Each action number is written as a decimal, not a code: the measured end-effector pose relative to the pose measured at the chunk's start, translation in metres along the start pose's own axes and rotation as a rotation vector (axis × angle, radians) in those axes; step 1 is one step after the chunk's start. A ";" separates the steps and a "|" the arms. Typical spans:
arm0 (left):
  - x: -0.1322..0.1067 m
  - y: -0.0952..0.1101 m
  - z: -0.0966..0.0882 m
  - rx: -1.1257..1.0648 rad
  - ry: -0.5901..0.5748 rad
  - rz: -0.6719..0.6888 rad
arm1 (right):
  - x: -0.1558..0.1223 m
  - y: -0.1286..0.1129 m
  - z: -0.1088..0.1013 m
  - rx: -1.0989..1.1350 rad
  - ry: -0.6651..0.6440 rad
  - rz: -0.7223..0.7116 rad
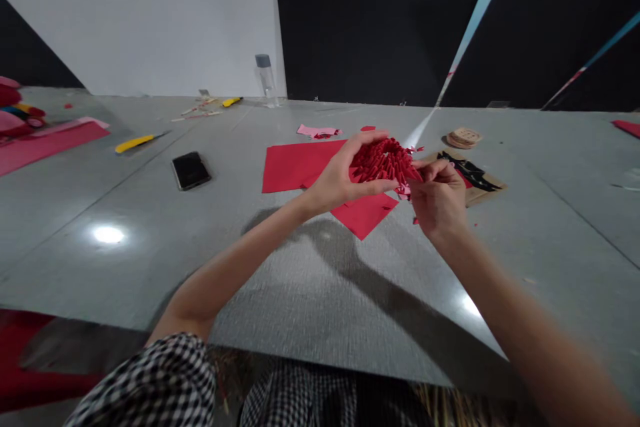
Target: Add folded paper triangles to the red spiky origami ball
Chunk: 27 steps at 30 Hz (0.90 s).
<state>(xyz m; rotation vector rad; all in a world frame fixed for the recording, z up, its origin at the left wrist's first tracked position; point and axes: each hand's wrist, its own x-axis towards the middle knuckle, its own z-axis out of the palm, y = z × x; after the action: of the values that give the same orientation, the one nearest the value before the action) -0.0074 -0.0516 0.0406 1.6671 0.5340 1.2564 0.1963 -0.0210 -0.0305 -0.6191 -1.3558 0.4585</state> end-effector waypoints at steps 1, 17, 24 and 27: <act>-0.001 0.002 0.001 0.016 0.012 0.011 | 0.000 -0.001 -0.001 -0.027 -0.017 -0.016; -0.009 0.013 0.000 0.506 -0.010 0.238 | 0.010 -0.043 -0.005 0.119 0.238 0.045; 0.004 -0.018 -0.012 0.808 0.045 0.536 | 0.010 -0.053 -0.004 0.167 0.300 0.153; 0.009 -0.030 -0.019 0.999 0.048 0.666 | 0.012 -0.055 -0.003 0.155 0.294 0.152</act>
<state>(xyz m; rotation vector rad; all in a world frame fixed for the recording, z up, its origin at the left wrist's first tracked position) -0.0153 -0.0229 0.0191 2.8173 0.7327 1.6228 0.1988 -0.0560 0.0140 -0.6365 -0.9893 0.5661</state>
